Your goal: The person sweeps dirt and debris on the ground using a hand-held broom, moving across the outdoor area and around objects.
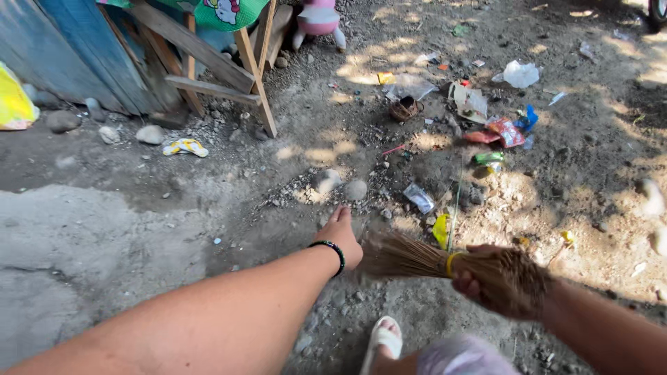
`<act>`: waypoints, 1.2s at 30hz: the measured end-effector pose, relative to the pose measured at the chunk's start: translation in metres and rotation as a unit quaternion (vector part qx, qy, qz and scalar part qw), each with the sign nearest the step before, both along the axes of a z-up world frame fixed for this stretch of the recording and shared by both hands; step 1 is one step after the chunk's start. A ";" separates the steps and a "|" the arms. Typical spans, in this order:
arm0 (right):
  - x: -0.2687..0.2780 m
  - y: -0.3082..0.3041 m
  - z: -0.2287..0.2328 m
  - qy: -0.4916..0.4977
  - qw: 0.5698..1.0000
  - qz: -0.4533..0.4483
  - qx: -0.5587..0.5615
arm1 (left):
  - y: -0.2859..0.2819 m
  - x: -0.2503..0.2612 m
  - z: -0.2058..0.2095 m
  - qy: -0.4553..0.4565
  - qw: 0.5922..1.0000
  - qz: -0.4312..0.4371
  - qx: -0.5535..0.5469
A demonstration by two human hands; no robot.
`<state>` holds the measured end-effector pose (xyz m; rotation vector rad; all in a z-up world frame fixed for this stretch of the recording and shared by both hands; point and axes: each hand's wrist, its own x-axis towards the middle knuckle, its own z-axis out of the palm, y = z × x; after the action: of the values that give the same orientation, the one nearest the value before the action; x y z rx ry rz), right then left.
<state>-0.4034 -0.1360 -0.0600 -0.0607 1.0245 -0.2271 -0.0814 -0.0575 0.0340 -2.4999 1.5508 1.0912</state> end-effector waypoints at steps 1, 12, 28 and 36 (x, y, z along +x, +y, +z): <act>-0.003 -0.015 -0.018 0.020 0.998 0.007 -0.063 | 0.007 0.003 -0.002 -0.005 1.000 0.002 0.005; -0.013 0.021 0.050 0.286 0.945 0.065 -0.144 | 0.007 -0.049 -0.011 0.005 0.998 0.014 0.059; -0.136 -0.084 0.047 0.359 0.916 0.064 -0.165 | -0.097 -0.162 -0.013 0.024 0.995 -0.019 0.090; -0.196 -0.113 -0.019 0.031 0.995 -0.085 -0.039 | -0.138 -0.215 -0.030 -0.016 0.991 -0.134 -0.016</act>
<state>-0.5990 -0.2491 -0.0790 -0.0526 1.0828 -0.4225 -0.2968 -0.1957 0.0042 -2.2284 1.8404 0.9892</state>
